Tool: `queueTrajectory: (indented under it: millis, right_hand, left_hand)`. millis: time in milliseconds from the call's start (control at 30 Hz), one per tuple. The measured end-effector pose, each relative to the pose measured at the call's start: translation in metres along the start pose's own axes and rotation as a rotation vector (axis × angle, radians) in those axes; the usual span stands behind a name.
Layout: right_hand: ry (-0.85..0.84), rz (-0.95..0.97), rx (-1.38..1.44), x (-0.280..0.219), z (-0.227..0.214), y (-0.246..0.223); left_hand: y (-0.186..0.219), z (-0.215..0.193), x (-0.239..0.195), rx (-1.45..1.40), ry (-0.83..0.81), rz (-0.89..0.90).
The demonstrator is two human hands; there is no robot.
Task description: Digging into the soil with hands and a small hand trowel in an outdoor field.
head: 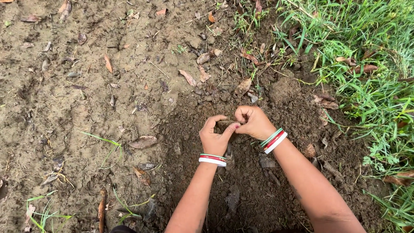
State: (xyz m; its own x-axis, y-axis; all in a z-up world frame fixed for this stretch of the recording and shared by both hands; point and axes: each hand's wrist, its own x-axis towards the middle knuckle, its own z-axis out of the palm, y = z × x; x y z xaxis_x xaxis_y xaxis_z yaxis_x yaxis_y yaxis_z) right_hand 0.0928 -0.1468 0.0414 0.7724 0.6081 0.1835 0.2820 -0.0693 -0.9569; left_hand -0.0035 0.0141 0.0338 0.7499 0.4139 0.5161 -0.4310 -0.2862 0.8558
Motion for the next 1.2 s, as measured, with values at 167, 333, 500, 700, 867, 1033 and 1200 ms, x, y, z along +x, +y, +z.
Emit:
queueTrajectory:
  millis: [167, 333, 500, 700, 867, 1033, 1200]
  right_hand:
    - [0.106, 0.007, -0.043, -0.003, 0.007, 0.000]
    - [0.059, 0.080, 0.216, -0.005, 0.013, 0.002]
    - [-0.008, 0.135, 0.196, -0.010, 0.017, 0.063]
    - [-0.211, 0.217, 0.144, -0.006, 0.011, 0.063]
    - [-0.286, 0.291, 0.126, -0.006, 0.012, 0.048]
    - [-0.233, 0.114, 0.065, -0.003, 0.028, 0.026]
    - [-0.223, 0.088, 0.093, 0.005, 0.037, 0.039]
  left_hand:
    - [-0.014, -0.005, 0.008, -0.077, -0.078, -0.047]
    - [-0.042, -0.009, 0.009, -0.276, -0.108, -0.177]
    - [-0.039, -0.013, 0.013, -0.597, -0.251, -0.217]
    - [-0.079, -0.015, 0.013, -0.636, -0.344, -0.327]
    - [-0.068, -0.014, 0.021, -0.579, -0.675, -0.347]
    - [-0.050, -0.015, 0.015, -0.662, -0.700, -0.361]
    - [-0.053, -0.024, 0.009, -0.681, -0.554, -0.410]
